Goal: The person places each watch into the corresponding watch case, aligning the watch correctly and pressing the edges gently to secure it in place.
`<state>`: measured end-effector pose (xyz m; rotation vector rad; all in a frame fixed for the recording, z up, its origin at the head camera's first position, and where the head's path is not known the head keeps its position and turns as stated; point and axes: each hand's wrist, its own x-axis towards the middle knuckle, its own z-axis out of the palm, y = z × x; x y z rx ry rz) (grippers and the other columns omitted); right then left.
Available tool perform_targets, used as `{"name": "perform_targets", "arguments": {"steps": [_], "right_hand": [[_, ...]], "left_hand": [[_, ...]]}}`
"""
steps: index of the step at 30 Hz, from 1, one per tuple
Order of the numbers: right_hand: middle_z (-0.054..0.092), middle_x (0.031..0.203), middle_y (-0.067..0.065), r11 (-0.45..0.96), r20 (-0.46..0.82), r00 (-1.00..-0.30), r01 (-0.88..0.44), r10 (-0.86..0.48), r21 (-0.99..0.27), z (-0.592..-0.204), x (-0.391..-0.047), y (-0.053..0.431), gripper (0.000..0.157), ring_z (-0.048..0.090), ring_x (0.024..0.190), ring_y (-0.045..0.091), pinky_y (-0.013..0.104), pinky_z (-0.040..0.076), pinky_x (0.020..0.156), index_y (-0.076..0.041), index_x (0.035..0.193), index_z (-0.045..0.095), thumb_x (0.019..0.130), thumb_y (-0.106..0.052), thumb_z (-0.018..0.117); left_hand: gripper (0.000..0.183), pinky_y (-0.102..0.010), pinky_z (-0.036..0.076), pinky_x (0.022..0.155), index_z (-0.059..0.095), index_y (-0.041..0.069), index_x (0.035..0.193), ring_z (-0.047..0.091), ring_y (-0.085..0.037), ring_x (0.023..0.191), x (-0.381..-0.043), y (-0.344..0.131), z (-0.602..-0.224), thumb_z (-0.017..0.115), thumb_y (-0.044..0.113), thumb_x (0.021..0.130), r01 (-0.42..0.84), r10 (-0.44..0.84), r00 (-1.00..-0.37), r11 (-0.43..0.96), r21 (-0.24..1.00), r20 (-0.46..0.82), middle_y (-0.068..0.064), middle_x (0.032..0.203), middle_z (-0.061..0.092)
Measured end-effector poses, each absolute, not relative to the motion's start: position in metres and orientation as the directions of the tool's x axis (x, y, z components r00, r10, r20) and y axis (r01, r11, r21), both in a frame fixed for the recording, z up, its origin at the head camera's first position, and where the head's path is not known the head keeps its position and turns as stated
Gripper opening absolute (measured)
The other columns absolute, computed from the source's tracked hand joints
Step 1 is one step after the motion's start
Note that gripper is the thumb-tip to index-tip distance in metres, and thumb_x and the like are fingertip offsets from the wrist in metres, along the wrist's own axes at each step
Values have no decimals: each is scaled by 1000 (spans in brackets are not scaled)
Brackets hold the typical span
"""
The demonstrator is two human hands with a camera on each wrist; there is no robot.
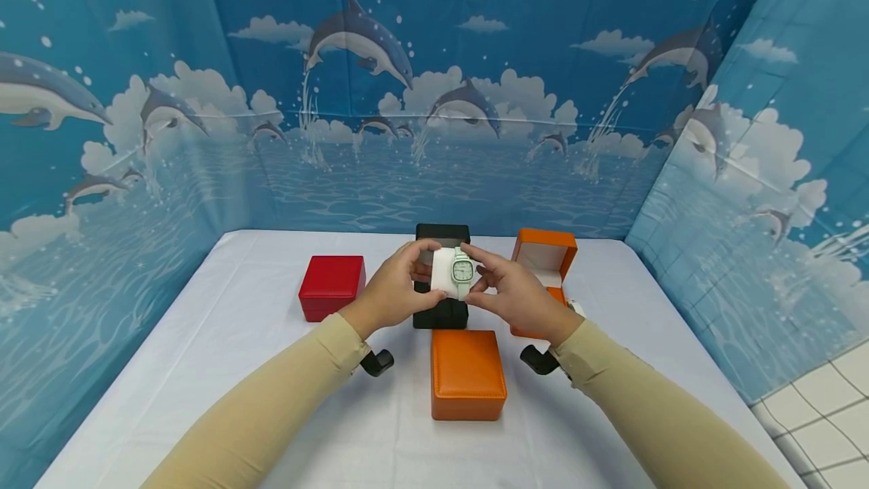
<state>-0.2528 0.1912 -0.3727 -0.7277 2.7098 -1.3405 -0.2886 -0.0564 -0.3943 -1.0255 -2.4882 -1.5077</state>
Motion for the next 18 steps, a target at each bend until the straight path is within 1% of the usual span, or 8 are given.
{"name": "perform_targets", "arguments": {"steps": [4,8,11,15,18], "right_hand": [[65,129,15,503,155,-897,-368,-414,-782,-373,-253,190,85,67,92,18,31,59,86,-13,167,30,96,-3,75],[70,109,11,512,135,-901,-351,-411,-784,-375,-252,188,85,68,93,18,37,61,92,-13,167,29,97,-5,75],[72,102,9,525,131,-904,-348,-406,-777,-376,-252,186,85,69,93,17,41,61,97,-14,168,27,97,-5,74],[73,103,10,535,138,-906,-353,-400,-768,-376,-252,185,84,68,91,18,40,60,93,-15,168,27,98,-5,73],[72,111,11,533,154,-906,-362,-395,-765,-376,-253,184,84,67,91,18,38,59,91,-16,168,27,98,-5,73]], "left_hand": [[71,-34,63,95,47,10,150,70,-17,107,-289,-58,-393,83,10,89,558,511,-781,312,769,360,-6,140,57],[70,-45,62,97,48,9,149,70,-18,105,-288,-58,-392,84,10,88,544,508,-788,311,779,348,-7,142,56],[70,-47,62,97,48,9,149,70,-18,104,-288,-57,-392,83,10,88,532,499,-796,311,787,341,-7,142,55],[71,-36,63,94,47,10,149,69,-18,104,-286,-56,-392,84,11,88,529,475,-809,335,780,345,-7,139,56],[72,-33,63,93,46,10,148,66,-18,106,-285,-54,-393,85,12,87,540,460,-811,351,765,362,-7,135,56]]}}
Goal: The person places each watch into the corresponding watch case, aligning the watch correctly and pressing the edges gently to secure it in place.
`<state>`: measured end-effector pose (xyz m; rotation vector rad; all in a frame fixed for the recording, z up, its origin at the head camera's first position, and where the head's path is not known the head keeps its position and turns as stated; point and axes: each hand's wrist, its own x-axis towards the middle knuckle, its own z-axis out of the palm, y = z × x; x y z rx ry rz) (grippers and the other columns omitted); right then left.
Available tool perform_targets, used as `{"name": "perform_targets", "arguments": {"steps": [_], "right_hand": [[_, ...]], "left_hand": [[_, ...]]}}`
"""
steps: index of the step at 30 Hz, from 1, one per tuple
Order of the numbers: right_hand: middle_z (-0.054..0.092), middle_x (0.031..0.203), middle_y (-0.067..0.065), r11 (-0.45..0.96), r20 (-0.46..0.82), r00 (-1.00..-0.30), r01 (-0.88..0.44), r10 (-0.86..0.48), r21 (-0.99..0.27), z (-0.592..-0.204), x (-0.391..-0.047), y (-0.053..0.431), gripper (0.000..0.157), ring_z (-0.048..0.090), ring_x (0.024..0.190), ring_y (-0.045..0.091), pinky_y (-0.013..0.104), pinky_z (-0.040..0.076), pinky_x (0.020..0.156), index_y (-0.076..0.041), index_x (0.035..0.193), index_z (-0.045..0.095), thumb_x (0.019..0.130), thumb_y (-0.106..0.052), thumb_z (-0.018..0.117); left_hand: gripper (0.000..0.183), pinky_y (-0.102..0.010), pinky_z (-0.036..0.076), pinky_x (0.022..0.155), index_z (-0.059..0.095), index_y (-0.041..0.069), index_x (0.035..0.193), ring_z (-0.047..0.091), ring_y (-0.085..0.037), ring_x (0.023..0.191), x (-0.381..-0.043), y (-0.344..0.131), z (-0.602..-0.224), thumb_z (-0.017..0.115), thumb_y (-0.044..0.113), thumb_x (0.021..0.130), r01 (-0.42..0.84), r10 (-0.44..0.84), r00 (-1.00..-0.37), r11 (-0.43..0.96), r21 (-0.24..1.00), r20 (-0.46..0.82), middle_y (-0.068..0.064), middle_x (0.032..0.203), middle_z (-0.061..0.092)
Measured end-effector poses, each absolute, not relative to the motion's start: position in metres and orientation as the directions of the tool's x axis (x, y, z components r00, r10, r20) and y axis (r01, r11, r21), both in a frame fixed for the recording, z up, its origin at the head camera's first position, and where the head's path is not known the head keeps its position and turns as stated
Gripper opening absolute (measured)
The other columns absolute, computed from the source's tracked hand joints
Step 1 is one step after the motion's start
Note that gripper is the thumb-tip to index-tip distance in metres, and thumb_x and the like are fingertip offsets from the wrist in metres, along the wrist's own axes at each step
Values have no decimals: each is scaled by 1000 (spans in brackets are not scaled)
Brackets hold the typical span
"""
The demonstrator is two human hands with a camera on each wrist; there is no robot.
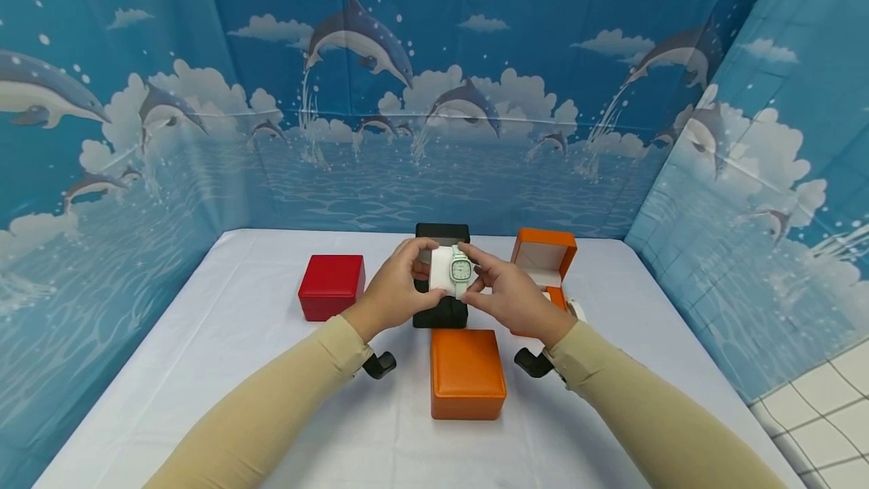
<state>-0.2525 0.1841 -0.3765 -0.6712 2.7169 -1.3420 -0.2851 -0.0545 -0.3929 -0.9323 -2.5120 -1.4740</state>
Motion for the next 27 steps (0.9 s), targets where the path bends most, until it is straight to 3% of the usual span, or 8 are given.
{"name": "perform_targets", "arguments": {"steps": [4,11,18,27], "right_hand": [[70,120,12,523,167,-906,-366,-388,-770,-377,-253,183,84,67,91,18,38,60,90,-17,167,29,97,-4,73],[70,119,11,521,154,-906,-359,-395,-774,-378,-252,183,84,68,92,17,36,60,92,-17,168,28,98,-5,73],[72,116,9,574,191,-896,-408,-401,-710,-377,-253,185,85,68,94,19,27,52,64,-15,166,33,95,-12,78],[77,103,6,603,202,-892,-425,-404,-675,-378,-254,187,87,65,81,17,28,38,51,-16,165,35,92,-19,81]], "left_hand": [[72,-35,63,95,46,11,147,67,-19,107,-286,-55,-394,85,11,87,539,457,-810,334,773,368,-7,136,56],[72,-37,63,96,44,12,149,70,-21,109,-288,-59,-396,84,9,89,495,478,-815,280,823,328,-7,141,55],[73,-46,61,99,42,11,150,69,-24,112,-288,-59,-395,82,5,90,474,498,-811,250,844,307,-9,143,54],[73,-36,64,91,42,14,150,71,-23,112,-287,-59,-394,82,6,90,434,515,-816,247,867,261,-9,140,57]]}}
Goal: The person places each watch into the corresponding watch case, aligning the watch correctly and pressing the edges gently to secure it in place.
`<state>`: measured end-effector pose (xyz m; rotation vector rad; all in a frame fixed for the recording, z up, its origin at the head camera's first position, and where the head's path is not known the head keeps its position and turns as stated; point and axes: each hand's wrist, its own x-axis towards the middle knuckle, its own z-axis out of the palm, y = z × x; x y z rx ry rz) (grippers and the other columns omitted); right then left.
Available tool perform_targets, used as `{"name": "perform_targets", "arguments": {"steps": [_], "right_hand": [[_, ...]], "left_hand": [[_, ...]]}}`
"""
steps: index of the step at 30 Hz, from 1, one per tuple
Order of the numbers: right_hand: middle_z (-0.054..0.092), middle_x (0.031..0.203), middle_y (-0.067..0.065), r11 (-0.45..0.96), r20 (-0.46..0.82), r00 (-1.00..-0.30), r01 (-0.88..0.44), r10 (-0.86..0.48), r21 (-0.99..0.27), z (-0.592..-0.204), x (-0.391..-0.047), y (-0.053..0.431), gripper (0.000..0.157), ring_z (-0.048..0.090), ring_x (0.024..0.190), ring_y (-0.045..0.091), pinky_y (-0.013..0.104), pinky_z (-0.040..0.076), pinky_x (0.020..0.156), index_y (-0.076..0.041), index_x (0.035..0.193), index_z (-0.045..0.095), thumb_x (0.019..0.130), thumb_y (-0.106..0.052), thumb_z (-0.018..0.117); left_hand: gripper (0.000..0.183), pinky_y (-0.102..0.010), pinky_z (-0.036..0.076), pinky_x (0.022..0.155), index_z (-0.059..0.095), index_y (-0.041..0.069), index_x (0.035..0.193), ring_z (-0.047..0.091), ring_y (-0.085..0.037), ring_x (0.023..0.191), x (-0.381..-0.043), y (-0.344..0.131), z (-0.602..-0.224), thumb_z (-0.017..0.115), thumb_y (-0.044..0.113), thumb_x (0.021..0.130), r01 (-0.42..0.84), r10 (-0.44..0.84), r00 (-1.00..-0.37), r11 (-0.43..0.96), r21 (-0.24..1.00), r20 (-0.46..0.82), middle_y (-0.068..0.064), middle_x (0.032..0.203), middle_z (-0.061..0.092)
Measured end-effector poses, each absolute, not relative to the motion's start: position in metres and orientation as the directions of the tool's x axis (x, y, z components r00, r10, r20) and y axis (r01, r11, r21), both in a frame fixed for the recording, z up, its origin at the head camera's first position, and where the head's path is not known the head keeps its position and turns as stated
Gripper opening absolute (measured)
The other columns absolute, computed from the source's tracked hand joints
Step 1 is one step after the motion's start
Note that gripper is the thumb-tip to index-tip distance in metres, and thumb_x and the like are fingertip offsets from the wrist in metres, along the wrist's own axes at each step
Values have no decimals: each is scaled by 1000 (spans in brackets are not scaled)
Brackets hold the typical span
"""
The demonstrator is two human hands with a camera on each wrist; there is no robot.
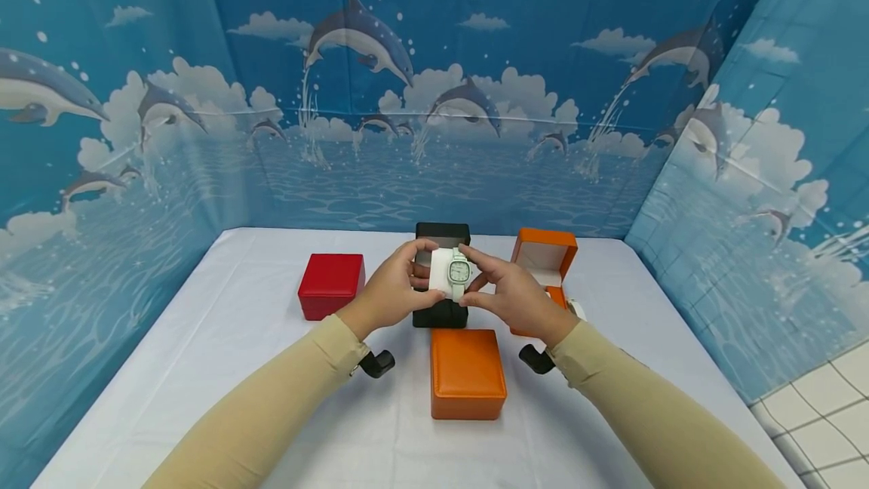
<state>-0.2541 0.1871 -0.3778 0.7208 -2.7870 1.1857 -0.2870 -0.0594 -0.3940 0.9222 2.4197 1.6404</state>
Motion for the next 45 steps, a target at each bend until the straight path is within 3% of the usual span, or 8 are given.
{"name": "perform_targets", "arguments": {"steps": [11,18,28,31,35,39,42,45], "right_hand": [[77,106,5,578,194,-896,-411,-400,-705,-379,-257,187,87,71,98,19,27,47,58,-17,166,34,92,-17,81],[76,112,6,573,192,-891,-417,-411,-705,-379,-257,185,88,72,102,18,30,60,85,-14,167,31,93,-18,79],[76,111,6,577,191,-897,-407,-397,-708,-378,-257,186,87,71,102,19,26,54,68,-16,167,31,94,-17,79],[77,113,5,578,191,-897,-408,-399,-707,-379,-257,187,87,71,105,19,29,60,75,-18,167,30,95,-19,79],[77,117,5,583,209,-892,-425,-402,-693,-380,-257,186,86,72,111,21,38,62,95,-18,166,31,95,-20,78],[76,117,6,586,199,-889,-425,-411,-690,-380,-256,184,84,70,109,21,32,60,79,-15,166,32,95,-18,78],[76,118,7,592,178,-897,-405,-404,-697,-379,-255,181,83,68,98,21,27,47,59,-17,166,34,96,-18,78],[76,117,8,598,180,-898,-405,-400,-692,-379,-255,181,82,67,95,21,27,39,53,-17,166,35,96,-17,78]], "left_hand": [[72,-37,64,90,42,15,151,72,-22,110,-289,-58,-394,81,4,91,376,522,-825,218,901,218,-14,131,64],[74,-37,65,89,42,16,151,71,-22,109,-287,-59,-395,82,6,91,370,500,-839,232,900,216,-12,128,65],[74,-37,64,92,40,13,153,72,-22,109,-288,-55,-396,81,7,92,375,513,-830,219,901,221,-14,128,67],[74,-37,64,92,40,14,153,72,-22,111,-288,-57,-395,81,7,92,368,522,-826,216,904,212,-12,129,66],[73,-37,64,92,41,15,152,71,-24,114,-288,-58,-394,81,7,92,374,530,-820,212,903,216,-12,132,64],[72,-36,64,92,43,14,151,69,-24,114,-287,-59,-394,82,6,91,392,530,-819,236,889,220,-10,134,61],[72,-36,64,92,43,14,151,69,-24,115,-286,-59,-395,81,5,91,394,530,-818,233,889,223,-10,134,61],[72,-37,64,92,42,14,151,69,-25,116,-286,-59,-395,82,4,91,389,527,-819,215,896,229,-11,135,61]]}}
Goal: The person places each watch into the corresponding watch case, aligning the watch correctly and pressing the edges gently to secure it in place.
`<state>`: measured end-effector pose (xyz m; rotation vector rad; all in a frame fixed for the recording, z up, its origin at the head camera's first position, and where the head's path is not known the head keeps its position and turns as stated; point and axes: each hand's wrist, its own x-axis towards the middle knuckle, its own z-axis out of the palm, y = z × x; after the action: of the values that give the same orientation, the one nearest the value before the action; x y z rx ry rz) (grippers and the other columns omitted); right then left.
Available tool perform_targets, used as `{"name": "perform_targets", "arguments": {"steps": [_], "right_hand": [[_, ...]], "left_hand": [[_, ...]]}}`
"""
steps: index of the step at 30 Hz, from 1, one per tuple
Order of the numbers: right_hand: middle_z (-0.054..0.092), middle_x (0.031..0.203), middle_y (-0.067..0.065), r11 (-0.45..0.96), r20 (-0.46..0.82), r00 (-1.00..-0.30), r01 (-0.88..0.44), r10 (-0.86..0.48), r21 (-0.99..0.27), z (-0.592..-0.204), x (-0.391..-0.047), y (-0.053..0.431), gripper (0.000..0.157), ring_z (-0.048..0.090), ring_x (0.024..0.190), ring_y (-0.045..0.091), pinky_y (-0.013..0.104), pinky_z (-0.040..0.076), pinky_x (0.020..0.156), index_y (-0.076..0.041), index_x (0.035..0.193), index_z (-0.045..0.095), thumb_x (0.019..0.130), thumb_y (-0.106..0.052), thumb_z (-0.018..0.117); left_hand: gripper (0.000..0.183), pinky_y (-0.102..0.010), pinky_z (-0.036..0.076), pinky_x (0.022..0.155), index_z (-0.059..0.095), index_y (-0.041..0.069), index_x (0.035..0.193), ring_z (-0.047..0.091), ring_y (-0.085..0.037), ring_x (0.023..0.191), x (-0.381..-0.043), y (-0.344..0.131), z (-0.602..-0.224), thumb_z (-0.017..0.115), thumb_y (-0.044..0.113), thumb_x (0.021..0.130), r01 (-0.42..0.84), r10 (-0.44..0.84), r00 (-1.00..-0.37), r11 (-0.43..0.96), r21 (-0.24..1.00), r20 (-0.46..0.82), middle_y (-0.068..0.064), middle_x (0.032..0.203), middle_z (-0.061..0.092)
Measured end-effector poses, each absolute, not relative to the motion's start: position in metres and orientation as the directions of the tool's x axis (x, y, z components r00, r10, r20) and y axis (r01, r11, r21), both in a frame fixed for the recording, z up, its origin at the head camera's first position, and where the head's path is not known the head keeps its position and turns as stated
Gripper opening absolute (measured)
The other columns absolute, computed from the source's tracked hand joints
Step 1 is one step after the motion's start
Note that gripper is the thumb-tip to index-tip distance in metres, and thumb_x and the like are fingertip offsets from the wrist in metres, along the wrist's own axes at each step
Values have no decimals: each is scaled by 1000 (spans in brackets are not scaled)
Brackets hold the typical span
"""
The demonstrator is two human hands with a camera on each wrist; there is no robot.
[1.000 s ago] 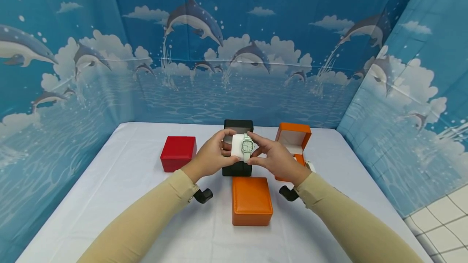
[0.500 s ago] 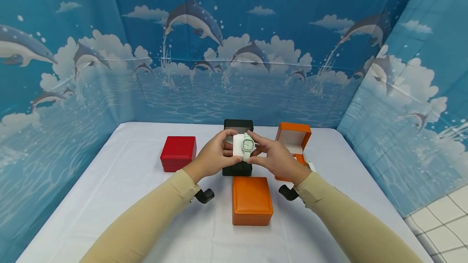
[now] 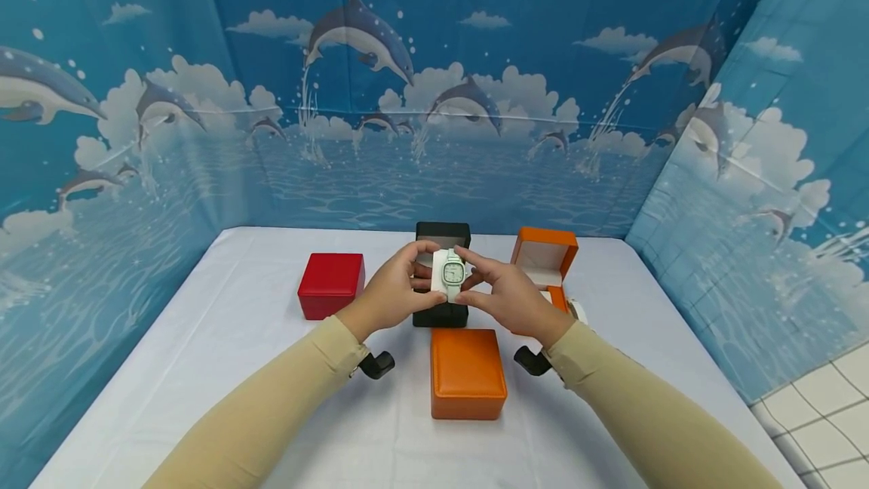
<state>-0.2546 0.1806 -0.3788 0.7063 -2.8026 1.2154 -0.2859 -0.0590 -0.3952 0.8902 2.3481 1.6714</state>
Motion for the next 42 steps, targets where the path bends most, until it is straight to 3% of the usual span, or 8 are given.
{"name": "perform_targets", "arguments": {"steps": [14,18,21,23,26,30,34,42], "right_hand": [[69,130,10,549,205,-885,-426,-418,-719,-381,-255,179,81,69,109,24,29,45,52,-13,164,37,95,-13,79],[55,153,11,525,212,-880,-430,-424,-734,-382,-256,180,85,69,112,23,29,60,73,-13,166,32,95,-12,79],[50,158,11,508,196,-883,-414,-427,-755,-381,-256,182,89,69,117,24,31,63,85,-15,167,28,95,-11,79],[50,158,12,504,186,-885,-404,-427,-763,-381,-256,183,91,68,119,26,31,64,82,-16,168,27,94,-11,80],[51,157,12,512,182,-889,-398,-421,-761,-380,-256,184,90,68,119,27,28,59,67,-16,168,28,94,-12,80],[53,154,13,521,182,-890,-399,-417,-754,-380,-256,183,90,68,118,28,30,55,58,-15,167,29,94,-11,80],[52,155,12,539,177,-894,-396,-412,-743,-380,-256,182,90,69,117,27,29,58,64,-15,167,29,94,-12,80],[58,147,12,557,178,-898,-394,-402,-731,-380,-256,181,89,70,113,26,31,55,58,-15,167,29,94,-12,80]], "left_hand": [[79,-37,63,95,38,14,155,64,-25,122,-288,-63,-393,83,7,91,413,568,-797,265,871,206,-7,148,48],[81,-47,60,101,36,13,158,62,-25,124,-289,-63,-392,82,6,92,440,578,-783,254,861,229,-7,155,43],[81,-50,58,103,37,13,159,62,-25,124,-288,-62,-391,82,6,92,454,572,-782,248,856,249,-7,157,41],[81,-51,57,104,38,13,159,62,-25,123,-288,-62,-390,82,6,91,456,567,-784,249,855,253,-7,157,42],[80,-51,58,103,39,13,158,62,-26,123,-288,-62,-389,82,6,91,443,562,-791,251,861,243,-7,157,42],[80,-43,61,99,40,15,158,65,-24,122,-288,-62,-389,83,6,91,423,554,-803,270,865,219,-6,157,44],[81,-35,62,96,40,15,159,67,-23,121,-287,-62,-389,83,7,90,411,546,-812,281,867,207,-5,157,44],[81,-36,63,94,41,16,158,68,-23,119,-287,-62,-389,83,7,90,403,538,-817,277,872,207,-6,154,47]]}}
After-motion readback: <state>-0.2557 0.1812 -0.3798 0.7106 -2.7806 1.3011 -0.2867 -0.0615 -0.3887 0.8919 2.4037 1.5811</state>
